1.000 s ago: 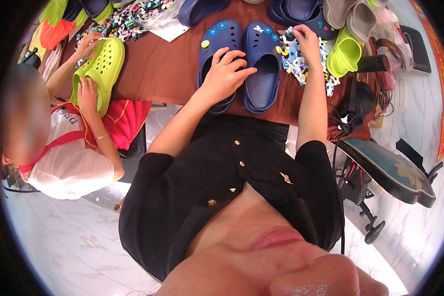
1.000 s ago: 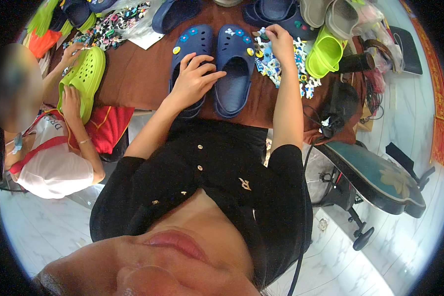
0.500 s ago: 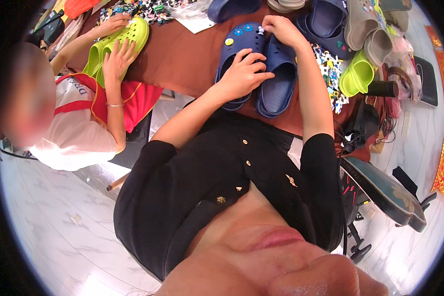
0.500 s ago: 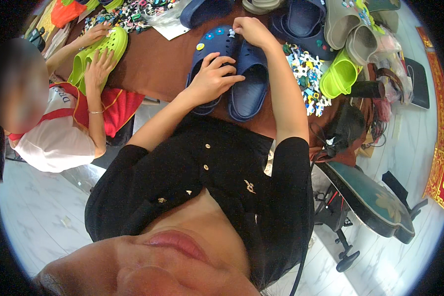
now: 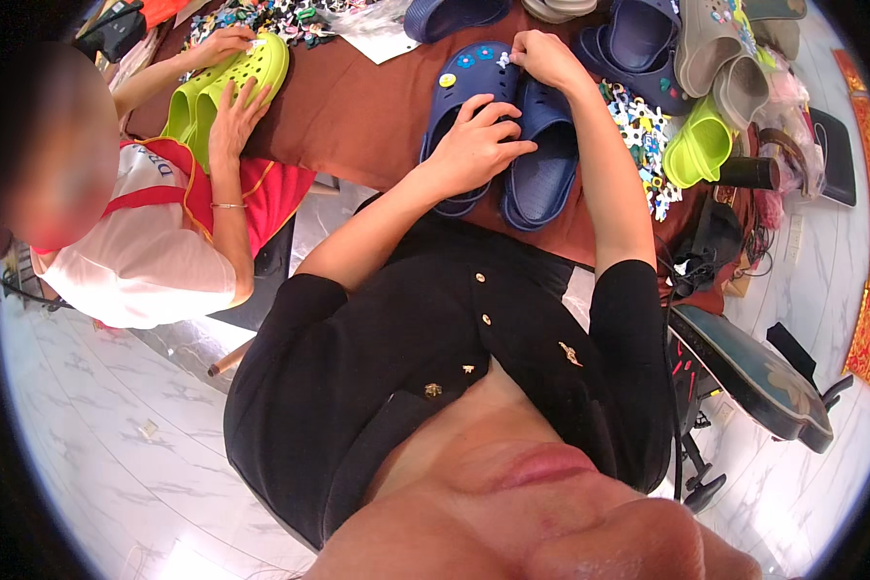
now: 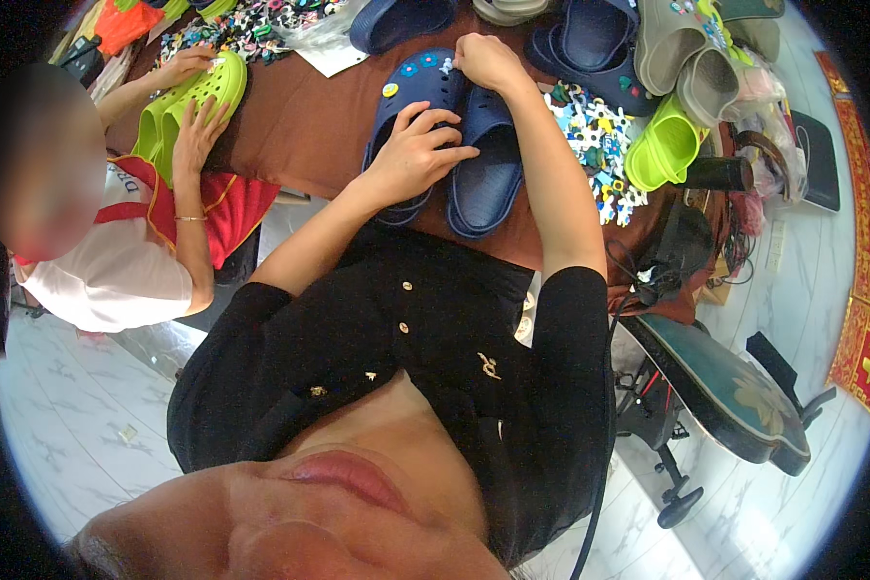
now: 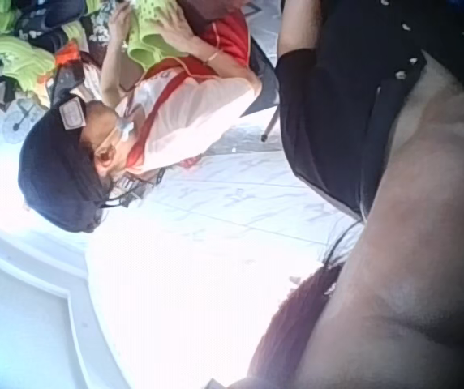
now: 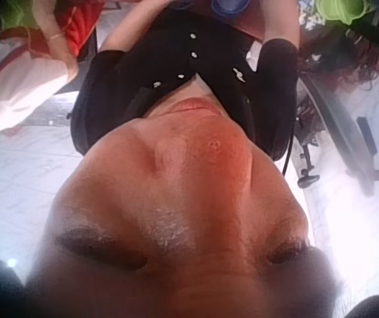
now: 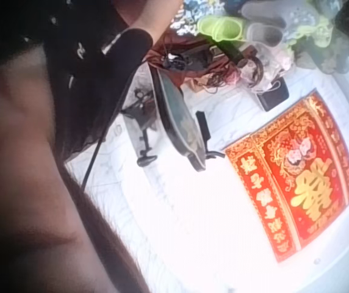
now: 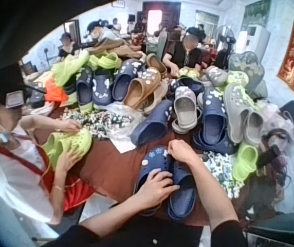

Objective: Attaching decorative charms to the holes of rubber clogs.

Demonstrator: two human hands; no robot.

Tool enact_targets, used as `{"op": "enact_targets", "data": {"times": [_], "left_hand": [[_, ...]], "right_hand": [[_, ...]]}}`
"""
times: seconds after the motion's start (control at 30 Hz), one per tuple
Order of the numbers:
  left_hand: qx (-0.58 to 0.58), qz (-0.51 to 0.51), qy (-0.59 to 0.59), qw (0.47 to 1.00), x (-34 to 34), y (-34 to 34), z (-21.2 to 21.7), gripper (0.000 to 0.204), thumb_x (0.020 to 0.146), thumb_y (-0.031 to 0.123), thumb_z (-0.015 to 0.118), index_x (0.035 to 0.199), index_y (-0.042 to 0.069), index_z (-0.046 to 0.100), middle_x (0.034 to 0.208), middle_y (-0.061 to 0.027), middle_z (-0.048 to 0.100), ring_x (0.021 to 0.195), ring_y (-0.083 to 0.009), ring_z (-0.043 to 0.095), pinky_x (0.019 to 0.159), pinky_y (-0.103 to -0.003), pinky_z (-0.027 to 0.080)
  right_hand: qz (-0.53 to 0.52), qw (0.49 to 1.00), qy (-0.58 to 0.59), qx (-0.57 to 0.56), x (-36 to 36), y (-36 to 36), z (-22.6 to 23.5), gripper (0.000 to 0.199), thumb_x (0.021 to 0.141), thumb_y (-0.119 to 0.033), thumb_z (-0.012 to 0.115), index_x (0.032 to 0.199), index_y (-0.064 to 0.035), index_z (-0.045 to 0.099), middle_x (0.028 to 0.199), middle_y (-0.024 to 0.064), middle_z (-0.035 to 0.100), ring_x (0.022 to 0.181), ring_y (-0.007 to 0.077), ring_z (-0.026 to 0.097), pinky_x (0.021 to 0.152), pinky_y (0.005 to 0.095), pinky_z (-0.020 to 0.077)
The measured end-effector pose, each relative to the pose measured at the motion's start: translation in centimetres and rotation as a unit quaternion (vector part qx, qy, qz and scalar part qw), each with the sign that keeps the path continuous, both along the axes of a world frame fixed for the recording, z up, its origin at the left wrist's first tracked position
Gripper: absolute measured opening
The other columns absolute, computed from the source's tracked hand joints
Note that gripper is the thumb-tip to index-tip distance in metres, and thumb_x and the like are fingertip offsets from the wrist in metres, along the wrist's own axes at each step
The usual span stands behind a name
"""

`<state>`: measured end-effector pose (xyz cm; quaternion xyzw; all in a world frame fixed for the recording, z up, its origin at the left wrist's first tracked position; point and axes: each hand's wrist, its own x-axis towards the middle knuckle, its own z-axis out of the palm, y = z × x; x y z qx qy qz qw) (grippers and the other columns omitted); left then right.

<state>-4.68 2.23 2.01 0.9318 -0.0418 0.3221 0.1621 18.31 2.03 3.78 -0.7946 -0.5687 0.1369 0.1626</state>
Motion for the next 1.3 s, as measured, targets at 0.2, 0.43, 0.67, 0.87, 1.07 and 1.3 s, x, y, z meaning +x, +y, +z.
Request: {"op": "enact_targets", "data": {"times": [0.2,0.43,0.67,0.87,1.07,1.3], "left_hand": [[0.006,0.003,0.019,1.0,-0.6,-0.1,-0.1,0.027,0.077,0.014,0.072,0.103,0.021,0.075,0.096,0.0012,0.065,0.116,-0.0196,0.055,0.108,-0.048,0.032],[-0.003,0.002,-0.001,1.0,-0.6,-0.3,0.1,0.024,0.074,0.012,0.071,0.097,0.019,0.076,0.09,0.0004,0.065,0.115,-0.02,0.055,0.108,-0.047,0.033],[-0.002,0.005,0.009,1.0,-0.9,-0.3,0.3,0.026,0.075,0.014,0.072,0.1,0.02,0.076,0.093,0.0011,0.065,0.115,-0.0191,0.055,0.108,-0.047,0.032],[-0.004,0.005,0.009,1.0,-1.0,-0.4,0.6,0.023,0.076,0.014,0.071,0.098,0.019,0.077,0.09,0.0005,0.065,0.115,-0.0191,0.055,0.108,-0.047,0.032],[-0.002,0.003,0.025,1.0,-1.0,-0.2,0.5,0.028,0.076,0.014,0.073,0.103,0.021,0.076,0.096,0.0013,0.066,0.116,-0.0194,0.055,0.109,-0.047,0.03],[0.0,0.001,0.005,1.0,-0.9,-0.4,0.7,0.025,0.075,0.014,0.072,0.099,0.019,0.077,0.091,0.0007,0.065,0.116,-0.0193,0.054,0.109,-0.047,0.032]], "right_hand": [[-0.014,0.999,-0.03,0.034,-1.4,-0.6,1.4,0.019,0.082,-0.019,0.07,0.093,-0.0033,0.068,0.088,0.0178,0.069,0.089,0.0364,0.067,0.079,0.0463,0.0506],[0.101,0.968,-0.096,0.209,-1.9,-3.1,1.7,0.021,0.083,-0.005,0.062,0.1,-0.0111,0.073,0.097,0.0089,0.069,0.098,0.0302,0.061,0.082,0.0451,0.0481],[0.079,0.973,-0.187,0.109,-3.5,-5.2,1.6,0.04,0.086,-0.003,0.052,0.116,-0.0189,0.075,0.102,0.0042,0.06,0.102,0.0241,0.053,0.082,0.0395,0.0417],[0.07,0.978,-0.174,0.087,-3.8,-5.0,1.7,0.042,0.087,-0.002,0.054,0.118,-0.0219,0.074,0.095,0.0038,0.056,0.097,0.0242,0.051,0.081,0.0373,0.0399],[0.073,0.976,-0.193,0.067,-4.3,-3.9,2.1,0.036,0.087,-0.004,0.058,0.114,-0.0204,0.075,0.097,0.0053,0.057,0.099,0.0244,0.05,0.081,0.0378,0.04],[0.065,0.977,-0.193,0.061,-3.9,-3.9,2.0,0.032,0.088,-0.005,0.059,0.11,-0.0187,0.077,0.098,0.0061,0.059,0.1,0.0254,0.052,0.082,0.0377,0.0418]]}}
